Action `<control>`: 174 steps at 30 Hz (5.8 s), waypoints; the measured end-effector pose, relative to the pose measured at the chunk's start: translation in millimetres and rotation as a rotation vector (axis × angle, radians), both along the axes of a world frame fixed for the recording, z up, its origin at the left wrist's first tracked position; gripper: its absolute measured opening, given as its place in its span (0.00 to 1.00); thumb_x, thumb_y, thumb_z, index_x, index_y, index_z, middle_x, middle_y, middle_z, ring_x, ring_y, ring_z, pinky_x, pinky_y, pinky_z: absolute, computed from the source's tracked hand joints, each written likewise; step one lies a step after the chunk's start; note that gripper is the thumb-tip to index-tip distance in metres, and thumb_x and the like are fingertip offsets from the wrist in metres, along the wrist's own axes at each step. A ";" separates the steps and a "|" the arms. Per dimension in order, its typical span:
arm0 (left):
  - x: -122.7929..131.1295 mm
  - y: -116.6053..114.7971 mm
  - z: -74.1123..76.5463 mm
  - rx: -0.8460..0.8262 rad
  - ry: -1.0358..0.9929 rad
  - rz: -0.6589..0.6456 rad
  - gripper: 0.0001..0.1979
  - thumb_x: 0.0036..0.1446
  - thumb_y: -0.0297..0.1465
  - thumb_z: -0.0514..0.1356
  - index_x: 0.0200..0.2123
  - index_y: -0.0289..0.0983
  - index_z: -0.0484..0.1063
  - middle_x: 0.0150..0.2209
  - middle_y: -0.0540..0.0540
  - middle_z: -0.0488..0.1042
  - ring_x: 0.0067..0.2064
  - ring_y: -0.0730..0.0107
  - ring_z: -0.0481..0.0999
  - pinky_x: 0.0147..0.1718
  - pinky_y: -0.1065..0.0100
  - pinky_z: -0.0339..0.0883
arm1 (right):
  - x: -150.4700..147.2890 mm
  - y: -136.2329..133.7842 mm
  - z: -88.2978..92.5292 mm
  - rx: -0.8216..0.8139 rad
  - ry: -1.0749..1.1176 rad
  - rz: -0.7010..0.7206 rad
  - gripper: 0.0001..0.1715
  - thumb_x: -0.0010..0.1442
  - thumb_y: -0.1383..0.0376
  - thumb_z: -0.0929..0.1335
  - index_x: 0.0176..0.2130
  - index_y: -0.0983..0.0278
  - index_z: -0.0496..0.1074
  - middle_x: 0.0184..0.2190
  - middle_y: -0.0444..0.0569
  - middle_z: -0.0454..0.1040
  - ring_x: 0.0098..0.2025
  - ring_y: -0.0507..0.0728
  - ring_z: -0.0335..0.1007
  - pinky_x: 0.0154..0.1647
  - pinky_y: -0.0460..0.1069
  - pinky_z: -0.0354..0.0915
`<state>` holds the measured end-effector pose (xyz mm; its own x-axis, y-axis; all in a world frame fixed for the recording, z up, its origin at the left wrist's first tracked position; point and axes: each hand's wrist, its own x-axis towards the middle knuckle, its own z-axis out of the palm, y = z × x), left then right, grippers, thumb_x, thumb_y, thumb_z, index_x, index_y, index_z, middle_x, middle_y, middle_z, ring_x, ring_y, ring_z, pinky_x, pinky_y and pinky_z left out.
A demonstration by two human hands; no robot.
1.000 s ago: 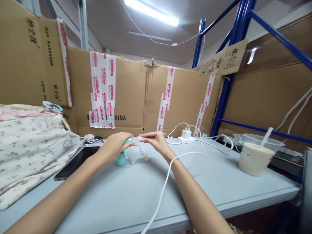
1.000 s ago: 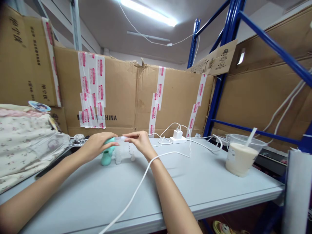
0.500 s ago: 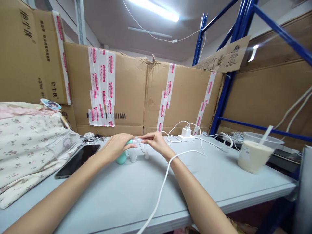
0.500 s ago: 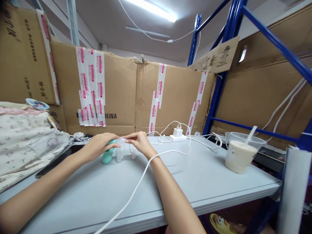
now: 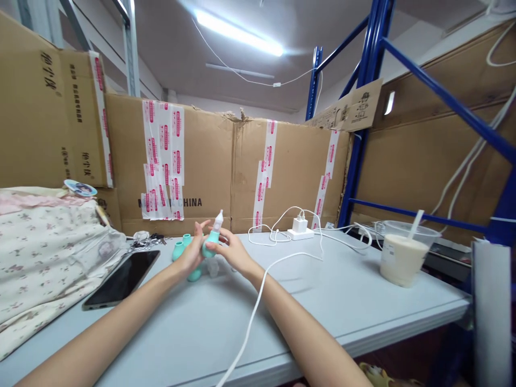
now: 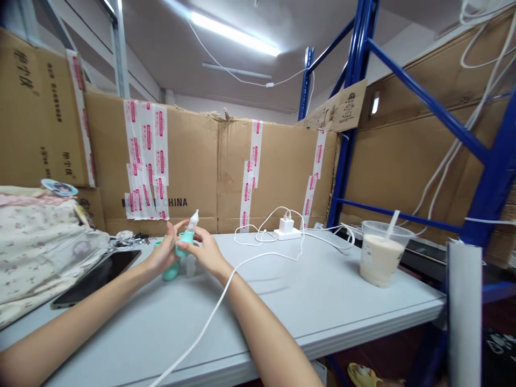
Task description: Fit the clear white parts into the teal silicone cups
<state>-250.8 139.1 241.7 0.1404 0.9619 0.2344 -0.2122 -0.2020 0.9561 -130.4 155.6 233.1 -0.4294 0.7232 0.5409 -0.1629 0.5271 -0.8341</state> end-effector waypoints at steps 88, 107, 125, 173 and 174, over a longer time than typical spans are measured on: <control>-103.9 52.1 -2.6 0.068 0.230 0.362 0.24 0.55 0.48 0.51 0.34 0.31 0.69 0.28 0.43 0.73 0.28 0.72 0.71 0.33 0.70 0.61 | 114.0 40.1 8.3 0.264 -0.303 -1.520 0.24 0.59 0.60 0.63 0.53 0.66 0.60 0.52 0.55 0.63 0.54 0.57 0.55 0.56 0.52 0.47; -87.7 47.6 -1.1 0.214 0.345 0.309 0.30 0.44 0.56 0.55 0.33 0.32 0.69 0.29 0.42 0.74 0.30 0.69 0.72 0.34 0.68 0.66 | 24.0 10.2 -5.3 0.555 -0.825 -0.235 0.11 0.48 0.60 0.72 0.33 0.63 0.74 0.35 0.45 0.71 0.37 0.52 0.61 0.38 0.45 0.53; -39.4 15.8 4.3 0.354 0.606 -0.081 0.19 0.44 0.41 0.64 0.40 0.40 0.75 0.42 0.44 0.73 0.45 0.60 0.71 0.45 0.64 0.63 | 11.5 9.8 6.6 0.054 0.092 -0.246 0.16 0.45 0.60 0.72 0.33 0.67 0.69 0.30 0.45 0.69 0.31 0.50 0.61 0.34 0.45 0.59; -56.1 15.4 11.3 0.215 0.225 0.032 0.33 0.50 0.45 0.60 0.57 0.41 0.57 0.32 0.47 0.71 0.31 0.77 0.68 0.32 0.74 0.62 | 16.2 6.4 -10.8 0.513 -0.899 -0.824 0.05 0.50 0.62 0.68 0.27 0.60 0.75 0.38 0.47 0.69 0.44 0.58 0.56 0.41 0.54 0.47; -55.4 14.7 11.7 0.211 0.240 0.025 0.32 0.50 0.45 0.59 0.56 0.40 0.59 0.32 0.46 0.71 0.31 0.77 0.68 0.32 0.74 0.62 | 17.4 3.4 -4.0 0.497 -0.795 -0.846 0.05 0.51 0.61 0.68 0.28 0.58 0.75 0.39 0.45 0.69 0.45 0.57 0.57 0.41 0.53 0.46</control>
